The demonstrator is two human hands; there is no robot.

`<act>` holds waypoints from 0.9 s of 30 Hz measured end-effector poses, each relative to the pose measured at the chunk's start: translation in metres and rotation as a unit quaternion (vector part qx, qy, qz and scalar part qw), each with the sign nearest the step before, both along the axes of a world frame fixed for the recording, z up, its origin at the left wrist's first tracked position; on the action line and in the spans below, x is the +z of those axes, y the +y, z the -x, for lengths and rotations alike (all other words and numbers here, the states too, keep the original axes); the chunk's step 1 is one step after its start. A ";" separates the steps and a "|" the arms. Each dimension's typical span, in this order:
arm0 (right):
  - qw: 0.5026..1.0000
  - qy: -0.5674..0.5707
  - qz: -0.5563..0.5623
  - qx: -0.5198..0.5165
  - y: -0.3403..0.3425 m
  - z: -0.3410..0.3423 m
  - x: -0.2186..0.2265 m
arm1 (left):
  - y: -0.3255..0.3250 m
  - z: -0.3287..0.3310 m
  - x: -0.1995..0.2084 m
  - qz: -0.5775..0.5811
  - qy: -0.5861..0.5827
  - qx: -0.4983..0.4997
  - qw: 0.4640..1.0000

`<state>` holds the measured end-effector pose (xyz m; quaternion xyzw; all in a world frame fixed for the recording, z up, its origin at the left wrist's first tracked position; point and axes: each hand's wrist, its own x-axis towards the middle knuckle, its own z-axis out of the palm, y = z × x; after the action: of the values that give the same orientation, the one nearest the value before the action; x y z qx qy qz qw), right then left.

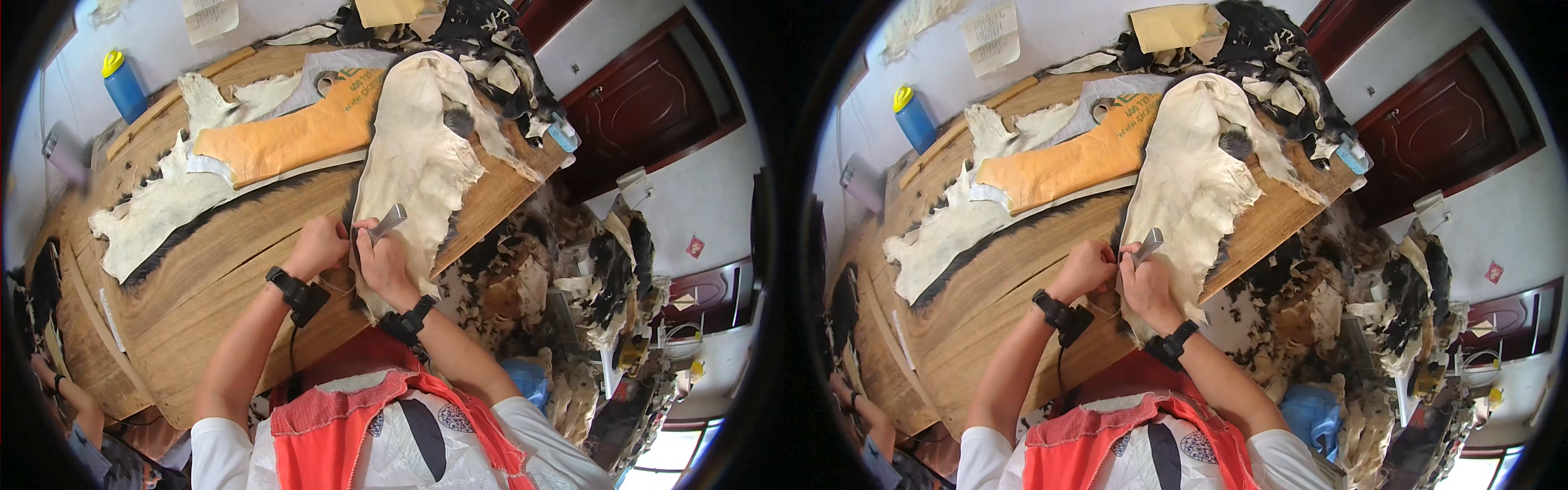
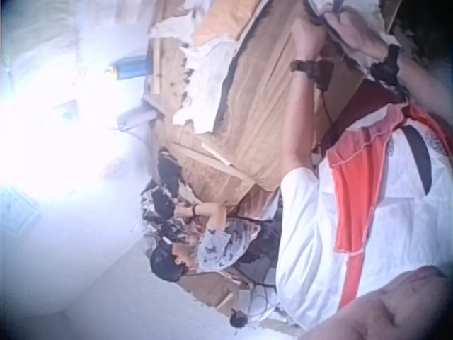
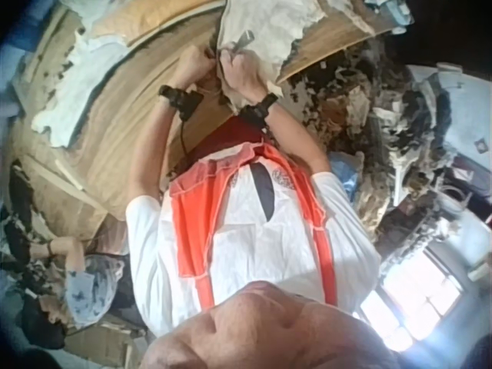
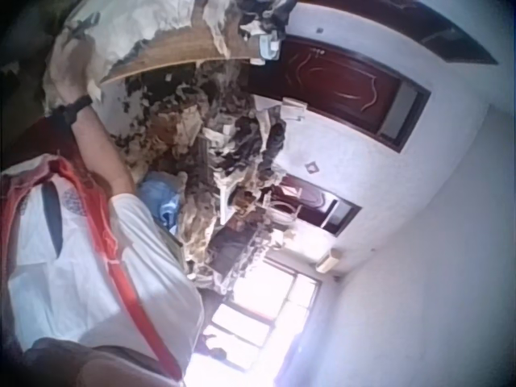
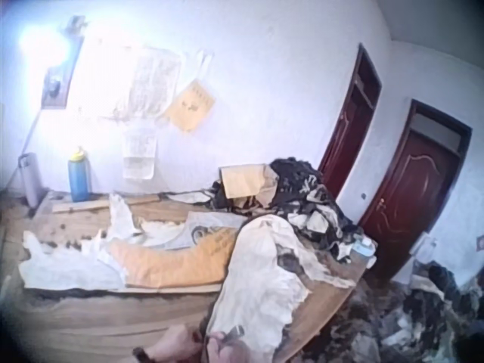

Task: The recorder uses a specialized curved knife to cut out specific shapes from fur pelts according to paper patterns.

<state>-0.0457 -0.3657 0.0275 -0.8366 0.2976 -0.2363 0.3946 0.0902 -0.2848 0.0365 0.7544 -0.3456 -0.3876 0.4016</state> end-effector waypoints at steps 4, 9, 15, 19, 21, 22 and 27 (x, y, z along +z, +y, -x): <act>1.000 -0.004 -0.017 -0.009 -0.004 -0.002 0.000 | -0.002 0.001 0.003 -0.010 0.001 -0.011 1.000; 0.999 0.015 -0.038 -0.027 -0.009 -0.014 0.004 | -0.002 -0.001 0.004 -0.013 0.000 -0.013 1.000; 0.999 -0.014 0.007 -0.027 -0.010 -0.012 -0.002 | -0.002 0.002 0.007 0.052 0.035 0.054 0.997; 0.999 -0.022 0.020 -0.014 -0.010 -0.008 -0.004 | -0.011 -0.001 0.003 0.011 -0.021 -0.027 0.999; 1.000 -0.012 0.016 -0.011 -0.007 -0.008 -0.001 | -0.013 -0.006 -0.007 0.086 -0.187 -0.078 0.975; 1.000 0.001 0.013 -0.008 -0.005 -0.008 0.000 | -0.010 -0.008 -0.012 0.085 -0.189 -0.077 0.975; 0.999 -0.049 0.009 0.003 0.000 0.008 -0.012 | -0.007 -0.003 -0.003 0.061 -0.060 -0.053 0.995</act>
<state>-0.0541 -0.3652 0.0157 -0.8281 0.2733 -0.2788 0.4023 0.0928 -0.2913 0.0340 0.7308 -0.4321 -0.3402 0.4043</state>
